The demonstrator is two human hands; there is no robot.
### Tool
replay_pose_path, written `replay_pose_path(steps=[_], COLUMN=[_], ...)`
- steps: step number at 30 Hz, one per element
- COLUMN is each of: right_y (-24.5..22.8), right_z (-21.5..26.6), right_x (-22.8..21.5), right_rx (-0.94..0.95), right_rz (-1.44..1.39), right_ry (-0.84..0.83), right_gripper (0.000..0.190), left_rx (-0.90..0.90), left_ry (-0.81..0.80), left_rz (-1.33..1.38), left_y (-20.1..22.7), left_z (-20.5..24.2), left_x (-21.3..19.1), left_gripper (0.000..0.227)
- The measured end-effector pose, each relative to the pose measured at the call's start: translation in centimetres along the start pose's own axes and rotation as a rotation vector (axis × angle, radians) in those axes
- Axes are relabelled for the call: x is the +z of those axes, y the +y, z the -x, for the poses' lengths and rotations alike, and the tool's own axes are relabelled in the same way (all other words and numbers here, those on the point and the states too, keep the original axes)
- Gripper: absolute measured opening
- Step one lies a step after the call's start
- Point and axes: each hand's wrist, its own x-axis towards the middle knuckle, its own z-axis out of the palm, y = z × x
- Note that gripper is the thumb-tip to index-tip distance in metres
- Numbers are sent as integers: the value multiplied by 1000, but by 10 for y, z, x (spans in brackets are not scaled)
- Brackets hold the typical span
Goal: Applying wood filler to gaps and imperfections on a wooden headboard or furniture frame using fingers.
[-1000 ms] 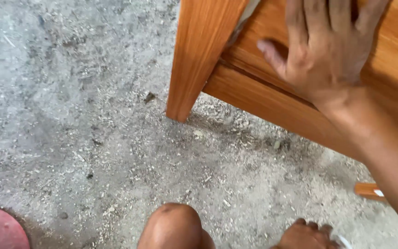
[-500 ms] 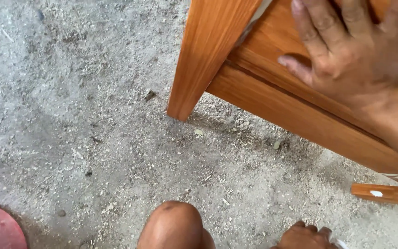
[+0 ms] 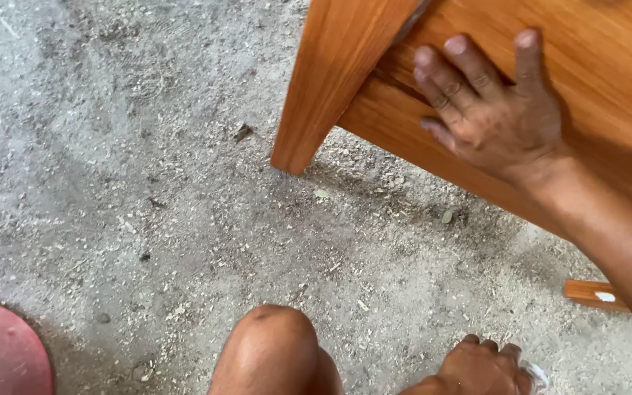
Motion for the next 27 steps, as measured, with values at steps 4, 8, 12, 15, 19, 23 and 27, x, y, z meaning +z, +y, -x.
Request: replay_pose_path(steps=[4, 8, 12, 15, 19, 23, 27], right_y=[-3, -12, 7, 17, 31, 21, -33], right_z=[17, 35, 18, 25, 93, 193, 308], right_x=[7, 32, 10, -8, -3, 15, 57], right_rx=[-23, -126, -52, -21, 284, 681, 818], right_rz=[-543, -260, 25, 137, -940, -441, -204], right_ry=[-262, -165, -101, -109, -1061, -1161, -293], right_gripper=[81, 94, 94, 91, 84, 85, 91], left_rx=[41, -6, -25, 57, -6, 112, 70], left_ry=[-47, -25, -20, -27, 93, 213, 160], left_rz=[-95, 25, -15, -113, 62, -136, -91], left_y=[10, 5, 10, 9, 8, 8, 6], left_z=[6, -6, -5, 3, 17, 33, 26], left_x=[-14, 1, 9, -3, -13, -36, -36], left_gripper=[44, 44, 40, 41, 39, 39, 41])
